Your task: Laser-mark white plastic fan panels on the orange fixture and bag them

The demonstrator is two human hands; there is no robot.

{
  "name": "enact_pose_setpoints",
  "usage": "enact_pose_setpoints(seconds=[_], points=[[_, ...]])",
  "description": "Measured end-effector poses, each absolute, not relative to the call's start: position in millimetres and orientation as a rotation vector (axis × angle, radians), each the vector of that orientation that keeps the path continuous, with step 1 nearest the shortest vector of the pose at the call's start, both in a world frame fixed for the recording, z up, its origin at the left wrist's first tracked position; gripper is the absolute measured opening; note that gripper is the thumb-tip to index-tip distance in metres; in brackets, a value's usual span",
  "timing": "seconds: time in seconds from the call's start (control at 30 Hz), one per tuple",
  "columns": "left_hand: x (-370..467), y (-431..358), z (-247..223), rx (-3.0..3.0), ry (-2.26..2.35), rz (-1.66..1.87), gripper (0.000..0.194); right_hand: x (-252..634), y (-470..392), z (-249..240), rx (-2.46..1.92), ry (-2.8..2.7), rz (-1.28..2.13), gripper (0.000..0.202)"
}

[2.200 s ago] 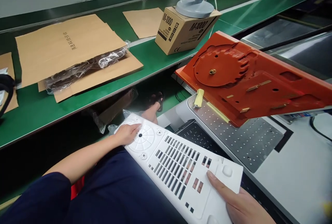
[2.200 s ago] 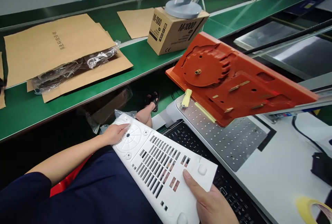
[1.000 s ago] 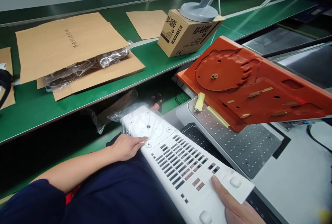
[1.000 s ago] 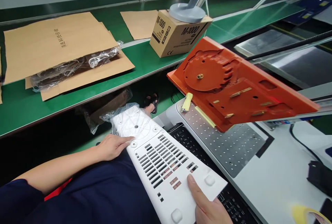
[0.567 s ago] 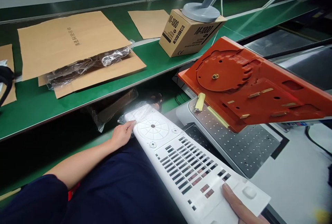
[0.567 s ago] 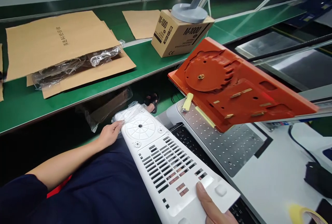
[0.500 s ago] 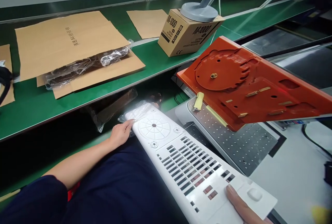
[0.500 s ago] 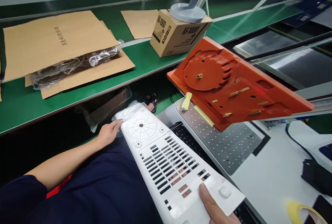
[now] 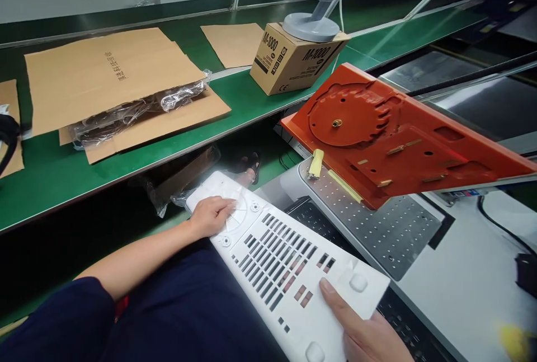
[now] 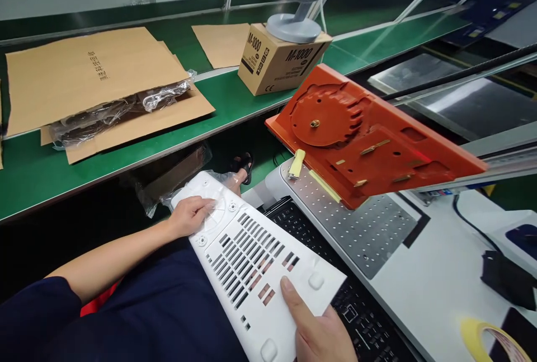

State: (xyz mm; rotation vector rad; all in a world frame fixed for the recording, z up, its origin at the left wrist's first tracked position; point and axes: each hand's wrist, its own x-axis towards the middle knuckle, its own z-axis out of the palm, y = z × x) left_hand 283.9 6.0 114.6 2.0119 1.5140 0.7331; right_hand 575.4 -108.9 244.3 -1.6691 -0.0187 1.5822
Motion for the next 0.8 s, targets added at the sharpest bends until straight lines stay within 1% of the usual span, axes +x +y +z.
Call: enact_pose_setpoints(seconds=[0.1, 0.17, 0.23, 0.37, 0.47, 0.6, 0.67, 0.8], points=[[291.1, -2.2, 119.2, 2.256, 1.172, 0.752, 0.049, 564.3, -105.7, 244.5, -1.616, -0.009, 1.582, 0.107], [292.1, -10.8, 124.5, 2.359, 0.958, 0.738, 0.045, 559.5, -104.0, 242.2, -1.591, 0.017, 1.611, 0.110], [290.4, -20.6, 131.8, 2.413, 0.841, 0.732, 0.041, 555.9, -102.4, 239.6, -1.558, 0.014, 1.617, 0.108], [283.2, -41.0, 148.0, 2.421, 0.771, 0.816, 0.034, 551.5, -99.5, 235.5, -1.513, 0.041, 1.576, 0.095], [280.1, -54.8, 157.3, 2.345, 0.772, 0.875, 0.030, 548.1, -97.9, 230.9, -1.436, 0.096, 1.591, 0.092], [289.7, -65.6, 168.6, 2.276, 0.751, 0.864, 0.029, 536.0, -93.9, 220.7, -1.323, 0.119, 1.585, 0.090], [302.2, -67.7, 175.6, 2.265, 0.712, 0.858, 0.029, 528.3, -90.5, 214.4, -1.287, 0.104, 1.564, 0.093], [335.2, -71.8, 189.2, 2.275, 0.548, 0.822, 0.030, 524.2, -88.8, 202.5, -1.304, 0.064, 1.541, 0.107]])
